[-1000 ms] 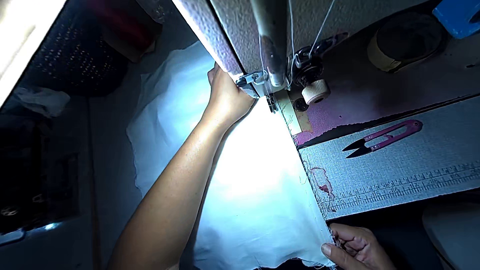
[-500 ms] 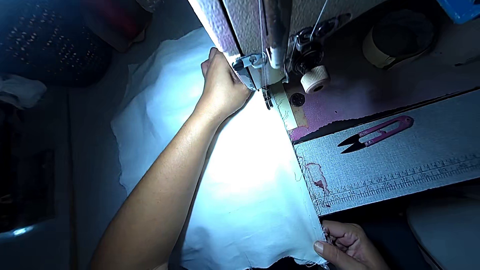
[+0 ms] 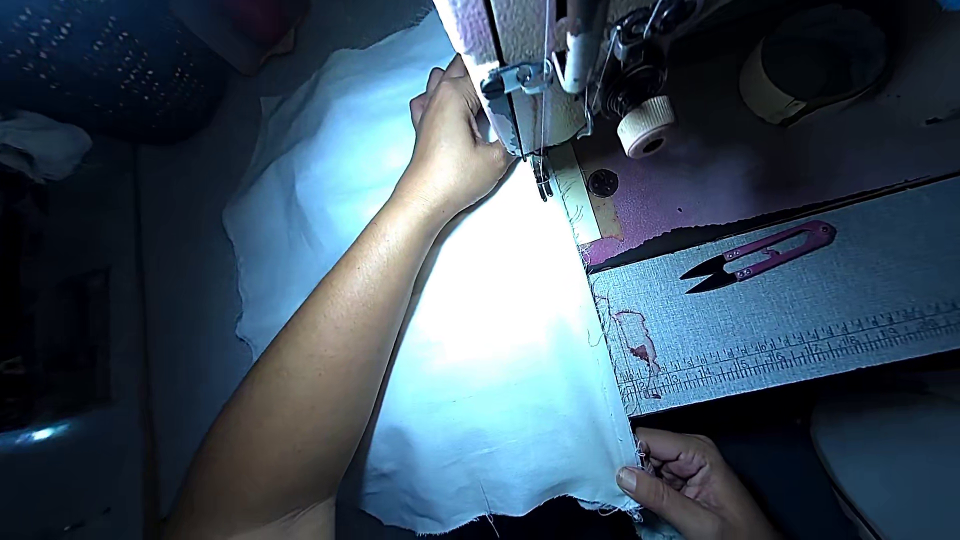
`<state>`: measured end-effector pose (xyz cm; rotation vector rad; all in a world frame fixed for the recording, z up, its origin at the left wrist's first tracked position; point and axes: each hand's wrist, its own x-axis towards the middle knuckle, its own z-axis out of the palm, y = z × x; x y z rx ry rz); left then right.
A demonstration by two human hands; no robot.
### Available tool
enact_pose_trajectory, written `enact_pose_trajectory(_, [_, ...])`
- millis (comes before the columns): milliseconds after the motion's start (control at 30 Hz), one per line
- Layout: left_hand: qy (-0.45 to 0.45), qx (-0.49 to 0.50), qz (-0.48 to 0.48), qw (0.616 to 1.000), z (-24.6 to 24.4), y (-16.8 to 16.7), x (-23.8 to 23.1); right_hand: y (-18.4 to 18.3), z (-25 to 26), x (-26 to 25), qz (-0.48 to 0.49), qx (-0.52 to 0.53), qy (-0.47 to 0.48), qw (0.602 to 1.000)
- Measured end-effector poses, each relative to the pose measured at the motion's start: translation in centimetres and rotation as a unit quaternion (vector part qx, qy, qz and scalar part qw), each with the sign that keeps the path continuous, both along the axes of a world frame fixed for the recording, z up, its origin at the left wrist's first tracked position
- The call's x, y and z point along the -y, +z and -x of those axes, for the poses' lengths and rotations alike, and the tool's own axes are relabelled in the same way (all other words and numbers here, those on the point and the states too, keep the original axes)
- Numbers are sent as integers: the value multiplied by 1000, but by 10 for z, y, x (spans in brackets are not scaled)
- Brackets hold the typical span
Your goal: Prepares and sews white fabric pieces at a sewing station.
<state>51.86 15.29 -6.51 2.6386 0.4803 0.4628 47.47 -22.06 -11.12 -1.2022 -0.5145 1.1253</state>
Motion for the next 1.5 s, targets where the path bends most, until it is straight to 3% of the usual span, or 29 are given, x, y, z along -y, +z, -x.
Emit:
enact_pose_trajectory(267, [-10, -27, -3, 1000, 0, 1, -2, -5, 5, -4, -32, 22, -5, 999])
enact_pose_trajectory(433, [-58, 55, -35, 996, 6, -1, 2, -4, 6, -5, -33, 13, -14, 999])
enact_pose_trajectory(533, [-46, -29, -57, 997, 23, 15, 23, 8, 7, -11, -6, 4, -32, 999])
enact_pose_trajectory(633, [-36, -123, -43, 991, 39, 11, 37, 1, 14, -13, -52, 5, -16, 999])
enact_pose_trajectory(1067, [-20, -190, -73, 979, 44, 9, 40, -7, 10, -7, -46, 44, -32, 997])
enact_pose_trajectory(1200, [-11, -155, -85, 984, 52, 7, 44, -12, 11, -8, -47, 55, -38, 997])
enact_pose_trajectory(1333, [7, -103, -99, 990, 79, 6, 95, -10, 12, -7, -49, 63, -48, 996])
enact_pose_trajectory(1500, [-61, -56, -121, 989, 100, -1, 121, -12, 13, -8, -44, 66, -47, 996])
